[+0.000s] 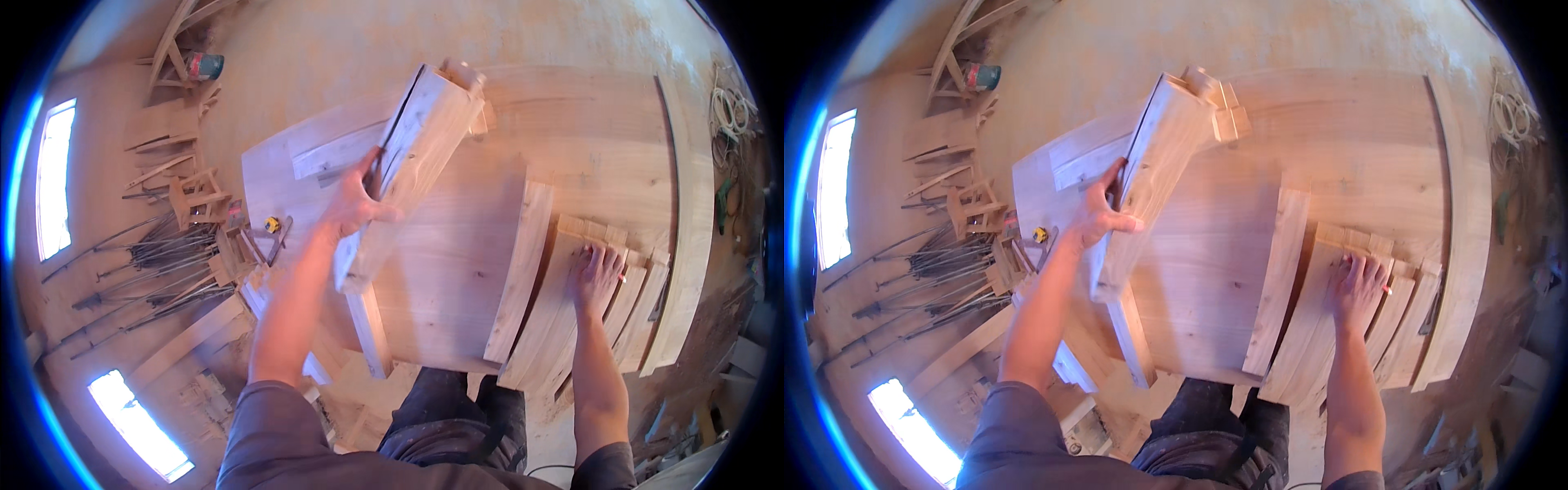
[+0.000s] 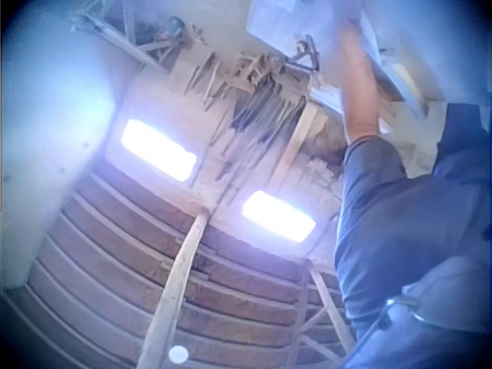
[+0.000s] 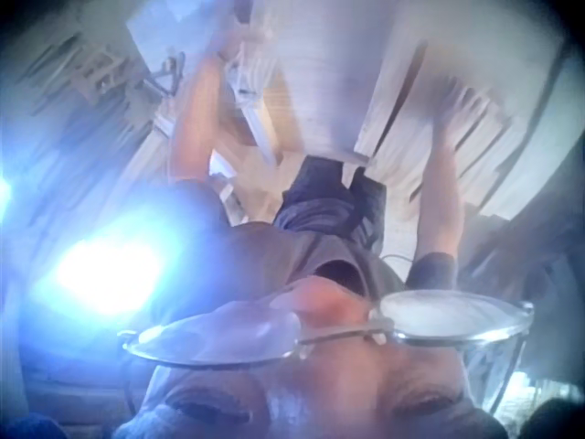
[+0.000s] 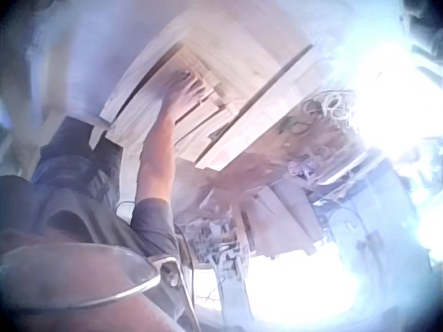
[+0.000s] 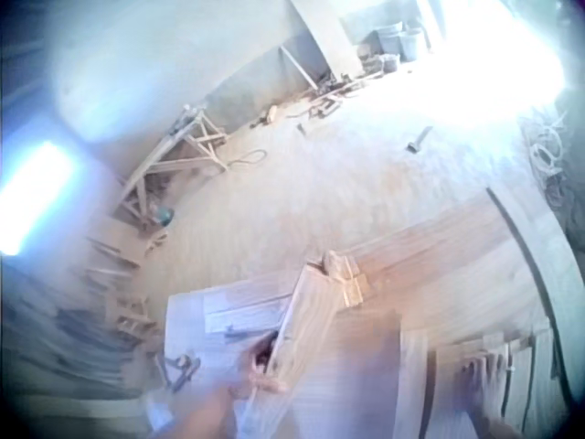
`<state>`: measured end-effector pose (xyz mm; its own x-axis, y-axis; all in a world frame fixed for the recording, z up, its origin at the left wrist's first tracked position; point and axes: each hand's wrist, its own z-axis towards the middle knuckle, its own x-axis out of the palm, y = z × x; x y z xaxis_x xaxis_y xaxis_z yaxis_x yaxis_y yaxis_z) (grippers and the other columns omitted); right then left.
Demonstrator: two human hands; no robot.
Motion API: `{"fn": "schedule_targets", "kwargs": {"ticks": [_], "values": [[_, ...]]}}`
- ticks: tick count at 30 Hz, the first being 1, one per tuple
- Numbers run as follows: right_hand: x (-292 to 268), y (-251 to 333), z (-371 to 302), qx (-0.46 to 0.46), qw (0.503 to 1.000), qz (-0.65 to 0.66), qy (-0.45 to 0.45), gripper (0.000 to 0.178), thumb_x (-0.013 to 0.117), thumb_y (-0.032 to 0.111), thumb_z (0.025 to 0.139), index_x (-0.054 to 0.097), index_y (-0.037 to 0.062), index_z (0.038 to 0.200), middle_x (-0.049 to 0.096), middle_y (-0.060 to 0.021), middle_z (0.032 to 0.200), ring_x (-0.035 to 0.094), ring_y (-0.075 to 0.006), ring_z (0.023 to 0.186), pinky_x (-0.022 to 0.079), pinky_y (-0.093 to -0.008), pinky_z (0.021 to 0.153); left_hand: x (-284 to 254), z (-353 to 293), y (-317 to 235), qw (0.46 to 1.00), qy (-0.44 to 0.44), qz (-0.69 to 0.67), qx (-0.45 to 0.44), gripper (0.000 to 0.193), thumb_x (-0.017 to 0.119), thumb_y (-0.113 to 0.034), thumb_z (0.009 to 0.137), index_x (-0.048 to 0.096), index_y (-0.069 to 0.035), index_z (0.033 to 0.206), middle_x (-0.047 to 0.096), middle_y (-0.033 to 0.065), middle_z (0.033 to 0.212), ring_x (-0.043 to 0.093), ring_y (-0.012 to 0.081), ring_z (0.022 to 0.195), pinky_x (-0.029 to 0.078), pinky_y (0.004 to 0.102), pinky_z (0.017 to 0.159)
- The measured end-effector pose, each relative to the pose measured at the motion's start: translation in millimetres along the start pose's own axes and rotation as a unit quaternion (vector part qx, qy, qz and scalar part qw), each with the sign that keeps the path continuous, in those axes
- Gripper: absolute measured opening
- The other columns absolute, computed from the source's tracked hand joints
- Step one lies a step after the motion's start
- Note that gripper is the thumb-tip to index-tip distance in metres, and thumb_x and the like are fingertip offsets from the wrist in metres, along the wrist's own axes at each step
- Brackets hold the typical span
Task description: The person picks up wooden planks from a pile on a workbench, inspects them, and places them into separate stacks. The person handles the planks one at a time, turning them over to examine both sides before stacking them.
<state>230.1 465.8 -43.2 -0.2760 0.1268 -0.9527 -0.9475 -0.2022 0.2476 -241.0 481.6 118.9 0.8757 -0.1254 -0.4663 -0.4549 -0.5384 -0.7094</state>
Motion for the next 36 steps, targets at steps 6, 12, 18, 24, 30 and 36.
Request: {"fn": "schedule_targets", "kwargs": {"ticks": [6, 12, 18, 24, 30, 36], "values": [[6.2, -1.5, -3.5, 0.008, 1.000, -0.011, 0.003, 0.013, 0.065, 0.013, 0.094, 0.062, 0.0117, 0.106, 0.059, -0.0120, 0.102, 0.054, -0.0358, 0.100, 0.044, -0.0491, 0.090, 110.8, -85.2, 74.0, 0.827, 0.037, -0.540, -0.154, 0.103, 0.082, -0.035, 0.053, 0.052, 0.001, 0.145, 0.067, 0.0143, 0.126, 0.066, 0.0319, 0.110, 0.055, 0.0399, 0.096], [23.2, -7.0, -10.6, -0.008, 0.999, -0.036, -0.009, 0.019, 0.068, 0.016, 0.090, 0.065, 0.0148, 0.108, 0.062, -0.0100, 0.103, 0.057, -0.0344, 0.106, 0.045, -0.0486, 0.094, 217.5, -117.7, 72.9, 0.701, -0.017, -0.709, -0.079, 0.084, 0.080, -0.042, 0.065, 0.061, -0.001, 0.136, 0.072, 0.0176, 0.123, 0.069, 0.0352, 0.108, 0.058, 0.0470, 0.095], [28.2, -19.8, -7.5, -0.026, 0.998, -0.041, -0.048, 0.019, 0.063, 0.011, 0.085, 0.068, 0.0164, 0.103, 0.063, -0.0102, 0.100, 0.057, -0.0355, 0.099, 0.045, -0.0491, 0.092, 238.6, -122.6, 89.9, 0.669, 0.024, -0.736, -0.095, 0.092, 0.079, -0.049, 0.064, 0.058, -0.003, 0.141, 0.070, 0.0166, 0.127, 0.068, 0.0356, 0.112, 0.058, 0.0477, 0.094], [34.4, -20.3, -7.6, -0.050, 0.997, -0.028, -0.061, 0.012, 0.067, 0.016, 0.087, 0.068, 0.0161, 0.100, 0.064, -0.0101, 0.099, 0.057, -0.0361, 0.100, 0.045, -0.0487, 0.093, 228.6, -134.1, 102.2, 0.720, 0.016, -0.680, -0.140, 0.089, 0.079, -0.043, 0.064, 0.058, -0.003, 0.141, 0.068, 0.0182, 0.127, 0.068, 0.0343, 0.109, 0.058, 0.0460, 0.092], [14.9, -7.2, -6.7, -0.028, 0.998, -0.014, -0.053, 0.013, 0.066, 0.017, 0.089, 0.066, 0.0136, 0.102, 0.063, -0.0121, 0.099, 0.057, -0.0367, 0.102, 0.045, -0.0499, 0.095, 225.6, -142.4, 118.1, 0.847, -0.094, -0.462, -0.246, 0.075, 0.080, -0.024, 0.072, 0.057, -0.002, 0.139, 0.069, 0.0106, 0.118, 0.068, 0.0238, 0.100, 0.057, 0.0403, 0.092], [14.0, -8.3, -12.8, -0.023, 0.999, -0.018, -0.025, 0.015, 0.067, 0.015, 0.088, 0.063, 0.0108, 0.102, 0.061, -0.0124, 0.101, 0.056, -0.0361, 0.104, 0.045, -0.0498, 0.095, 252.4, -131.0, 99.0, 0.973, -0.180, -0.033, -0.141, 0.103, 0.089, -0.034, 0.071, 0.039, -0.001, 0.154, 0.053, 0.0234, 0.140, 0.051, 0.0362, 0.130, 0.044, 0.0468, 0.107]]}}
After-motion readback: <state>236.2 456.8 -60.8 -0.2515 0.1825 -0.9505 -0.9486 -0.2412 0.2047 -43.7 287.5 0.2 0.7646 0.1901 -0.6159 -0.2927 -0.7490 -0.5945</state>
